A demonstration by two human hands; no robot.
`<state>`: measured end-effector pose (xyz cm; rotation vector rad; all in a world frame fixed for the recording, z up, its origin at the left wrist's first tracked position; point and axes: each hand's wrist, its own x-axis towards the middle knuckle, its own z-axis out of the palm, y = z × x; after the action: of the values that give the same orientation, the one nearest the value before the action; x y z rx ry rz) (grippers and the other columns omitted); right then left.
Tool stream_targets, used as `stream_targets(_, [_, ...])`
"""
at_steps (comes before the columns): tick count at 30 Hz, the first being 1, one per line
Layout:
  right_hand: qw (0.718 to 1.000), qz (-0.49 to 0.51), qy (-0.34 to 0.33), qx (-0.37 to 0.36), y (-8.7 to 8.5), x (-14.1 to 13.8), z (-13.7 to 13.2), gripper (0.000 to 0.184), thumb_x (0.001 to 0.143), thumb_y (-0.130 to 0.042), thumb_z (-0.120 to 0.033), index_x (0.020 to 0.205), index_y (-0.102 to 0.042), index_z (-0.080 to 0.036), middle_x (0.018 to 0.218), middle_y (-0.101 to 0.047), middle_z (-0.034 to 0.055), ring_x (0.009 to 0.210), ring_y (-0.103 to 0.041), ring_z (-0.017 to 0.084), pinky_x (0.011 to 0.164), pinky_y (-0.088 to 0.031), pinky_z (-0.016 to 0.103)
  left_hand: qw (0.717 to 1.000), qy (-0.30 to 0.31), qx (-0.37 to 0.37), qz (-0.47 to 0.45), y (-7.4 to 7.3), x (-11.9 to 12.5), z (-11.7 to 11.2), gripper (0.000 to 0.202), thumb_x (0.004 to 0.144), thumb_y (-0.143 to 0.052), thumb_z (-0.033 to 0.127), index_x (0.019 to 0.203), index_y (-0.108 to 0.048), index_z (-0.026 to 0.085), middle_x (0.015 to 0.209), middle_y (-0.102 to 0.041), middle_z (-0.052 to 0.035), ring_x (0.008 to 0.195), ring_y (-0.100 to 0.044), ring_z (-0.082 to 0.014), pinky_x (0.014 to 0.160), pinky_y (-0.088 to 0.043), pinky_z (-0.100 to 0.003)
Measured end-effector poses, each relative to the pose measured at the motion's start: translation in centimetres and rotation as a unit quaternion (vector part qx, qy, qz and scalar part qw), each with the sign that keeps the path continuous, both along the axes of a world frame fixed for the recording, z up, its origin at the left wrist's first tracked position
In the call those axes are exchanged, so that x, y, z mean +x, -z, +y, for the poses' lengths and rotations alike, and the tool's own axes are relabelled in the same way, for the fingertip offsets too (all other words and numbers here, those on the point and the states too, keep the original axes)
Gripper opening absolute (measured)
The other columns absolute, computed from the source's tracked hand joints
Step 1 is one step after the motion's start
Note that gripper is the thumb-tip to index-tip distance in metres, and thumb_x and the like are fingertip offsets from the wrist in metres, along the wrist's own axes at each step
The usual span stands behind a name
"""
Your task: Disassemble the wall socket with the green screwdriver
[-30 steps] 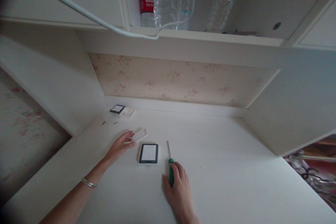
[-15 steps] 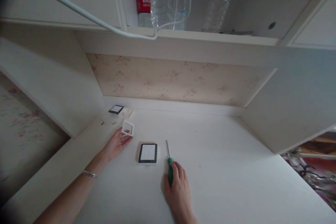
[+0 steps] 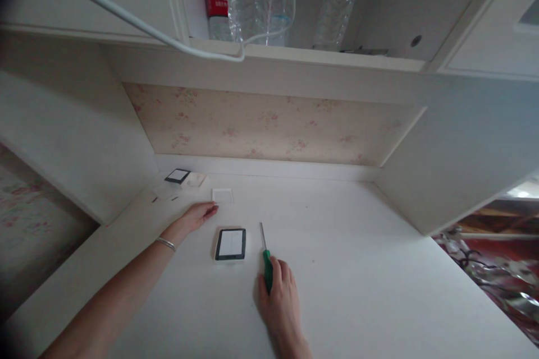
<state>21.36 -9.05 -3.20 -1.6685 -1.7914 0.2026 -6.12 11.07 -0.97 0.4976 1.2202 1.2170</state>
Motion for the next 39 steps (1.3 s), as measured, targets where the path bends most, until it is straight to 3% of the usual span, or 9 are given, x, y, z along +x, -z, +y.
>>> stream_targets(6, [1.000, 0.005, 0.002, 0.005, -0.3, -0.1, 0.1, 0.036, 0.084, -0.050, -0.034, 0.118, -0.050, -0.022, 0.104, -0.061, 0.0093, 0.094, -0.057, 0.025, 0.083, -0.048, 0.041, 0.996, 0.014, 0.071, 0.060, -1.1, 0.9, 0.6, 0.018, 0.076, -0.062, 0.008, 0.090, -0.056, 0.019, 0.093, -0.065, -0.0057, 0.079, -0.065, -0.0119, 0.080, -0.052, -0.026])
stream_targets(12, [0.986, 0.156, 0.041, -0.050, -0.1, 1.0, 0.3, 0.032, 0.084, -0.051, -0.041, 0.109, -0.056, -0.021, 0.101, -0.064, 0.0088, 0.092, -0.059, 0.024, 0.081, -0.048, 0.040, 0.975, 0.083, 0.126, 0.164, -2.0, 2.0, -5.1, 0.033, 0.068, -0.073, 0.031, 0.097, -0.066, 0.018, 0.105, -0.064, -0.0086, 0.095, -0.061, -0.0216, 0.087, -0.048, -0.034])
stream_targets(17, [0.913, 0.397, 0.088, -0.020, -1.5, 2.1, 1.4, 0.042, 0.074, -0.066, -0.042, 0.107, -0.054, -0.019, 0.098, -0.067, 0.0081, 0.087, -0.061, 0.022, 0.076, -0.049, 0.036, 0.866, 0.235, 0.260, 0.356, -2.4, 2.5, -10.4, 0.055, 0.067, -0.073, 0.040, 0.117, -0.060, 0.023, 0.129, -0.052, -0.0092, 0.122, -0.044, -0.0265, 0.106, -0.031, -0.039])
stream_targets(20, [0.859, 0.503, 0.096, 0.019, -3.7, 2.1, 2.6, 0.042, 0.074, -0.067, -0.041, 0.106, -0.052, -0.019, 0.097, -0.067, 0.0076, 0.081, -0.061, 0.019, 0.072, -0.049, 0.033, 0.836, 0.262, 0.256, 0.407, -1.5, 2.5, -11.8, 0.078, 0.057, -0.080, 0.041, 0.128, -0.051, 0.023, 0.137, -0.043, -0.0106, 0.129, -0.035, -0.0295, 0.110, -0.023, -0.043])
stream_targets(24, [0.808, 0.579, 0.094, 0.058, -7.5, 1.6, 4.5, 0.032, 0.079, -0.060, -0.043, 0.103, -0.055, -0.022, 0.092, -0.061, 0.0023, 0.085, -0.058, 0.017, 0.074, -0.048, 0.033, 0.831, 0.261, 0.253, 0.421, -0.4, 2.7, -12.3, 0.087, 0.056, -0.080, 0.040, 0.133, -0.043, 0.023, 0.139, -0.040, -0.0108, 0.130, -0.034, -0.0295, 0.110, -0.023, -0.042])
stream_targets(27, [0.756, 0.652, 0.031, 0.042, -10.1, 0.6, 5.7, 0.027, 0.079, -0.061, -0.039, 0.100, -0.054, -0.025, 0.086, -0.056, -0.0013, 0.081, -0.057, 0.014, 0.074, -0.048, 0.032, 0.837, 0.247, 0.257, 0.415, -0.3, 3.0, -12.4, 0.083, 0.056, -0.080, 0.038, 0.130, -0.045, 0.023, 0.137, -0.042, -0.0098, 0.129, -0.036, -0.0289, 0.109, -0.025, -0.041])
stream_targets(30, [0.729, 0.683, -0.026, 0.038, -11.9, -1.0, 6.5, 0.020, 0.079, -0.062, -0.036, 0.091, -0.052, -0.025, 0.078, -0.052, -0.0038, 0.066, -0.053, 0.010, 0.064, -0.046, 0.026, 0.846, 0.236, 0.254, 0.404, -0.6, 3.1, -12.6, 0.080, 0.054, -0.081, 0.035, 0.127, -0.049, 0.024, 0.135, -0.045, -0.0090, 0.127, -0.038, -0.0293, 0.108, -0.027, -0.041])
stream_targets(34, [0.703, 0.706, -0.068, 0.053, -13.0, -3.1, 7.3, 0.020, 0.079, -0.063, -0.034, 0.078, -0.046, -0.023, 0.064, -0.043, -0.0067, 0.053, -0.043, 0.008, 0.053, -0.038, 0.023, 0.844, 0.244, 0.260, 0.400, -0.9, 3.1, -12.8, 0.078, 0.055, -0.080, 0.034, 0.126, -0.050, 0.024, 0.134, -0.046, -0.0091, 0.126, -0.039, -0.0293, 0.108, -0.028, -0.041])
stream_targets(39, [0.679, 0.729, -0.084, 0.037, -12.6, -4.4, 7.8, 0.023, 0.083, -0.057, -0.038, 0.073, -0.043, -0.021, 0.060, -0.042, -0.0067, 0.050, -0.040, 0.008, 0.050, -0.035, 0.023, 0.835, 0.253, 0.281, 0.400, -1.1, 2.9, -12.9, 0.074, 0.061, -0.076, 0.034, 0.128, -0.048, 0.024, 0.136, -0.045, -0.0086, 0.127, -0.039, -0.0286, 0.108, -0.028, -0.041])
